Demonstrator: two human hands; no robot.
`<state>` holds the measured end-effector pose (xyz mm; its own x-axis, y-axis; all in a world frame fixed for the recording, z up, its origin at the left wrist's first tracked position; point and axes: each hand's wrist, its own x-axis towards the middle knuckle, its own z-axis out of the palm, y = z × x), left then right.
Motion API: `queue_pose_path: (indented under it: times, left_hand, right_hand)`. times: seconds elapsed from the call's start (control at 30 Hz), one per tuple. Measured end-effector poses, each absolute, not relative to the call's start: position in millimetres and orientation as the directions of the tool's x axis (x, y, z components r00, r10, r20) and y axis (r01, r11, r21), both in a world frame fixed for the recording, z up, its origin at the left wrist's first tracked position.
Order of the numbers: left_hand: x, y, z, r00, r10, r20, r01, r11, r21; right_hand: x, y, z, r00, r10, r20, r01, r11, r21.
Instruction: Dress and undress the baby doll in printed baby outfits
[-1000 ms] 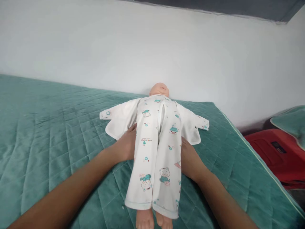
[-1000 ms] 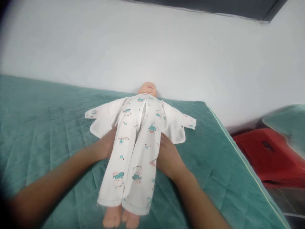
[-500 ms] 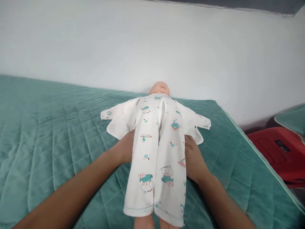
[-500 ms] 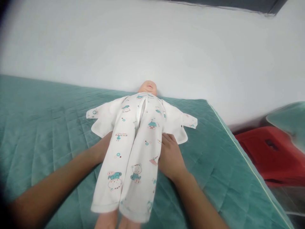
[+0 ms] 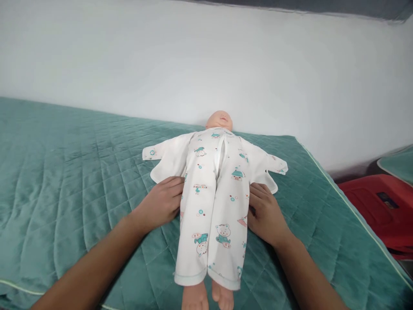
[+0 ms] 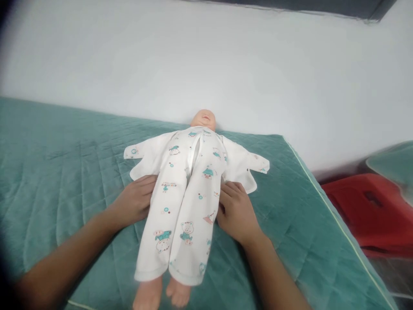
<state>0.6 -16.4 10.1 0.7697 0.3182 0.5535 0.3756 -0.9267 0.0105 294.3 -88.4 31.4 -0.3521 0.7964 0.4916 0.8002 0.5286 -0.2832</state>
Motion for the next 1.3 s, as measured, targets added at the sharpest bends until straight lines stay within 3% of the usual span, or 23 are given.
queue_pose_path:
  times: [0.27, 0.4, 0.53, 0.63, 0.7, 0.77, 0.87, 0.93, 1.0, 1.07, 1.1, 1.2, 1.3]
  left_hand:
    - [-8.5, -22.5, 18.1, 0.726, 0.529, 0.439, 0.418, -0.847, 0.330]
    - [-13.2, -8.6, 11.1, 0.423, 0.798, 0.429, 0.682, -0.592, 0.429]
    - [-20.5, 2.9, 2.6, 0.076, 0.909, 0.411, 0.913, -0.229, 0.337]
    - [-25.4, 4.0, 1.3, -0.056, 0.934, 0.354, 0.967, -0.038, 0.251]
    - [-27.3, 2.9, 2.3, -0.097, 0.940, 0.327, 0.969, 0.013, 0.247]
    - [-28.2, 2.0, 3.7, -0.103, 0.946, 0.307, 0.966, 0.022, 0.259]
    - [-29.0, 2.1, 4.7, -0.091, 0.954, 0.286, 0.962, 0.010, 0.273]
    - [-29.8, 2.8, 4.7, -0.085, 0.955, 0.284, 0.957, -0.001, 0.290]
    - [-30.8, 3.4, 5.2, -0.075, 0.954, 0.290, 0.942, -0.028, 0.334]
    - [-31.1, 3.1, 7.2, -0.060, 0.954, 0.294, 0.888, -0.084, 0.452]
    - [-30.5, 2.6, 9.0, -0.060, 0.956, 0.289, 0.831, -0.113, 0.544]
    - [-23.3, -1.8, 19.1, -0.056, 0.962, 0.267, 0.533, -0.197, 0.823]
    - [-4.9, -10.9, 37.8, -0.027, 0.940, 0.340, 0.275, -0.320, 0.907]
  right_hand:
    - [302.6, -92.5, 35.4, -0.427, 0.810, 0.402, 0.751, 0.565, -0.342]
    - [305.0, -95.3, 35.9, -0.304, 0.875, 0.378, 0.733, 0.468, -0.494]
    - [319.4, -89.2, 29.0, 0.181, 0.908, 0.378, 0.727, 0.135, -0.673]
    - [338.8, -83.0, 21.9, 0.426, 0.826, 0.369, 0.808, -0.164, -0.565]
    - [350.8, -81.8, 18.1, 0.475, 0.796, 0.374, 0.855, -0.317, -0.412]
    - [359.9, -82.5, 15.6, 0.478, 0.791, 0.381, 0.871, -0.373, -0.318]
    - [366.7, -82.2, 16.9, 0.505, 0.815, 0.286, 0.844, -0.397, -0.360]
    - [364.6, -79.4, 23.4, 0.552, 0.807, 0.209, 0.780, -0.413, -0.470]
    - [354.1, -75.8, 35.8, 0.586, 0.776, 0.234, 0.683, -0.317, -0.659]
    - [334.6, -73.9, 53.1, 0.546, 0.766, 0.341, 0.572, -0.043, -0.819]
    - [322.5, -74.0, 62.5, 0.478, 0.777, 0.410, 0.532, 0.115, -0.839]
    - [286.5, -77.1, 86.5, 0.051, 0.857, 0.512, 0.569, 0.397, -0.720]
    - [265.4, -79.4, 96.2, -0.268, 0.871, 0.413, 0.664, 0.477, -0.576]
